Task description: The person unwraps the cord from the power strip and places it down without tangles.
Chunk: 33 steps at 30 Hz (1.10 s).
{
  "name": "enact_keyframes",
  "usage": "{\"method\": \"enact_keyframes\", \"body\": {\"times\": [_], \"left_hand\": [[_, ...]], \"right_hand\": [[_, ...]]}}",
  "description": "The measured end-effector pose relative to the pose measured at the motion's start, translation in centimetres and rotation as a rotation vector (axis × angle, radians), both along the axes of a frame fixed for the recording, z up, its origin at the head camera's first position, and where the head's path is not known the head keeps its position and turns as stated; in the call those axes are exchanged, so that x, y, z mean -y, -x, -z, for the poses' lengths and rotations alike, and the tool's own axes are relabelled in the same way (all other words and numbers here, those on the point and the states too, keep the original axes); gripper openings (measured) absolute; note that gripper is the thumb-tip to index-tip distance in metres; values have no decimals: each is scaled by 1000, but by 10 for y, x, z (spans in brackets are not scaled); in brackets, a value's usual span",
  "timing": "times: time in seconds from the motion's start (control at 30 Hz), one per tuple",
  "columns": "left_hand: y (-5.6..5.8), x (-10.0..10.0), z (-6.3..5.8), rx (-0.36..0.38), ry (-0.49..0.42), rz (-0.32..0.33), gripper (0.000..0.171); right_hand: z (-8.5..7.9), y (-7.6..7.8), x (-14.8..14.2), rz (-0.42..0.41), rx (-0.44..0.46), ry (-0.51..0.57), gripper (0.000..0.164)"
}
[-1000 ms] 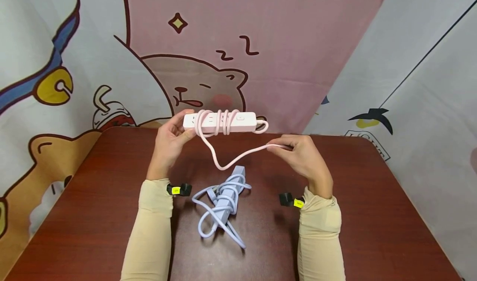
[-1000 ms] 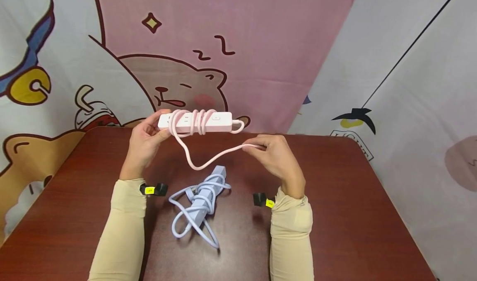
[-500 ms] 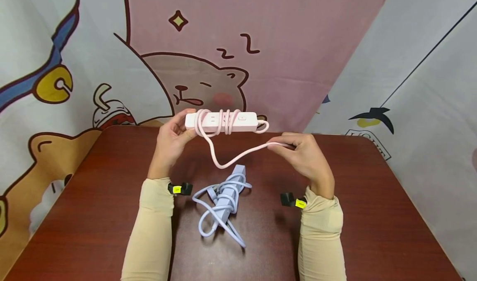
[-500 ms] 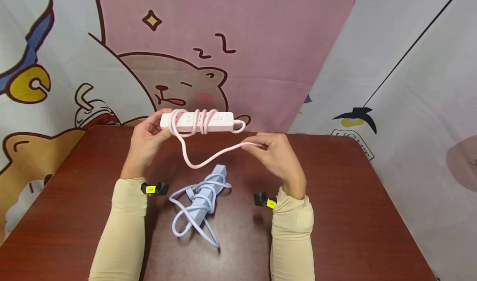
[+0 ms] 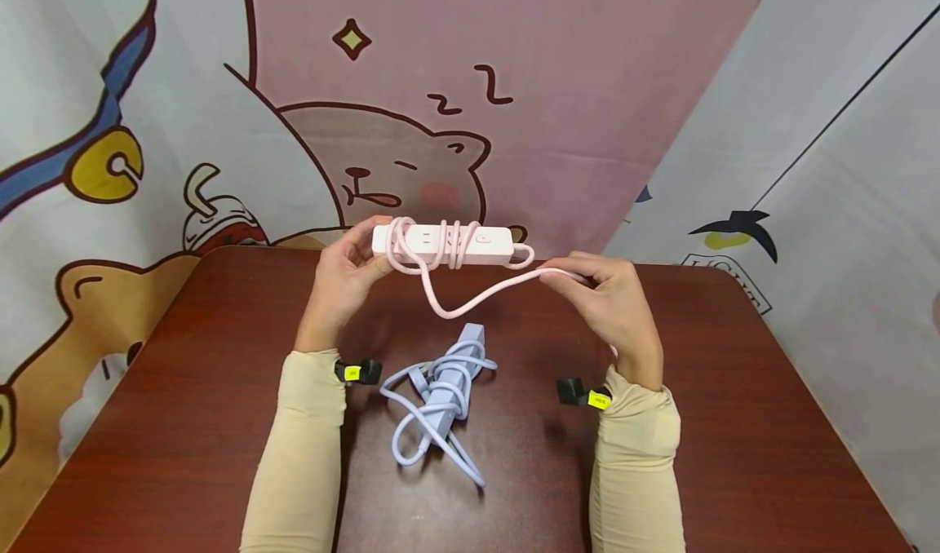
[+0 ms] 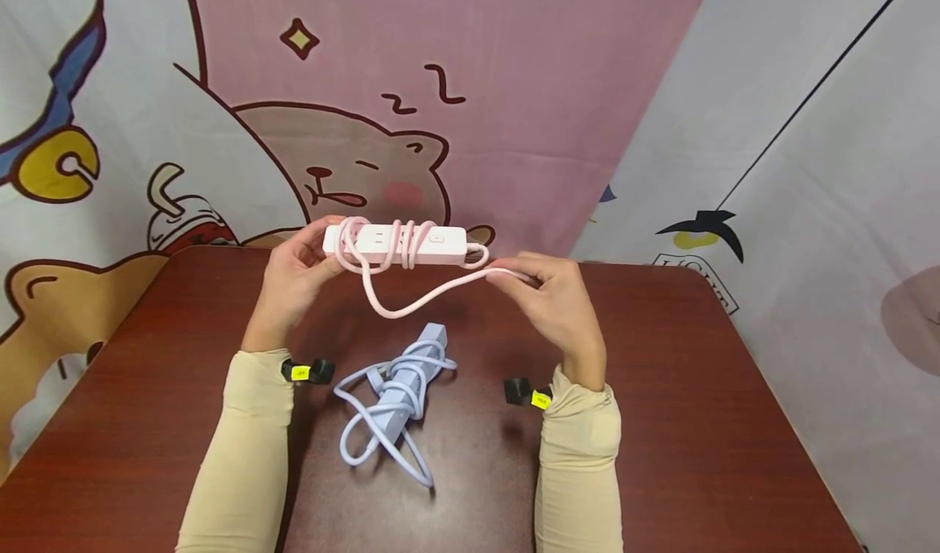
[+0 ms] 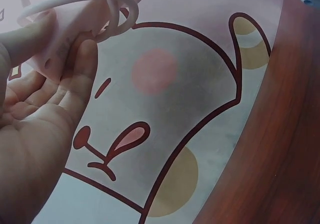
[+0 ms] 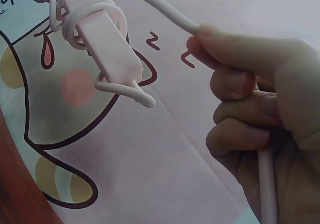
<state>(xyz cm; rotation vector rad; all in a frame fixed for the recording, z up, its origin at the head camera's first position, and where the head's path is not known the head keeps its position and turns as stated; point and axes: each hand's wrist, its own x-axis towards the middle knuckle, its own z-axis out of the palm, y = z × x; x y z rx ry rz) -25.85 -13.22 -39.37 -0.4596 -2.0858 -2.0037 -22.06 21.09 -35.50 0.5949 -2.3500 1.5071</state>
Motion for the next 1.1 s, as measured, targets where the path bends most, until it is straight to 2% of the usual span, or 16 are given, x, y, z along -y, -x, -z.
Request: {"method": "enact_keyframes", "body": {"times": [0.17, 0.33, 0.53, 0.73, 0.93, 1.1], "left_hand": [[-1, 1, -1, -4, 32, -17, 49], [-1, 2, -2, -16, 19, 7, 50], [-2, 3, -2, -5, 46, 18, 50], [-3, 3, -1, 11, 62, 40, 49], [-4, 3, -1, 13, 90, 51, 49], [-5, 3, -2, 11, 91, 81, 51]], "right_hand": [[-2, 1, 2, 27, 43, 169, 13], [-4, 3, 6, 124, 70, 312, 20], [-3, 8, 8, 305, -19, 350, 20], [-1, 13, 8, 408, -140, 372, 21], [-1, 16, 4, 521, -179, 463, 22], [-1, 18, -3, 586, -185, 493, 24]]}}
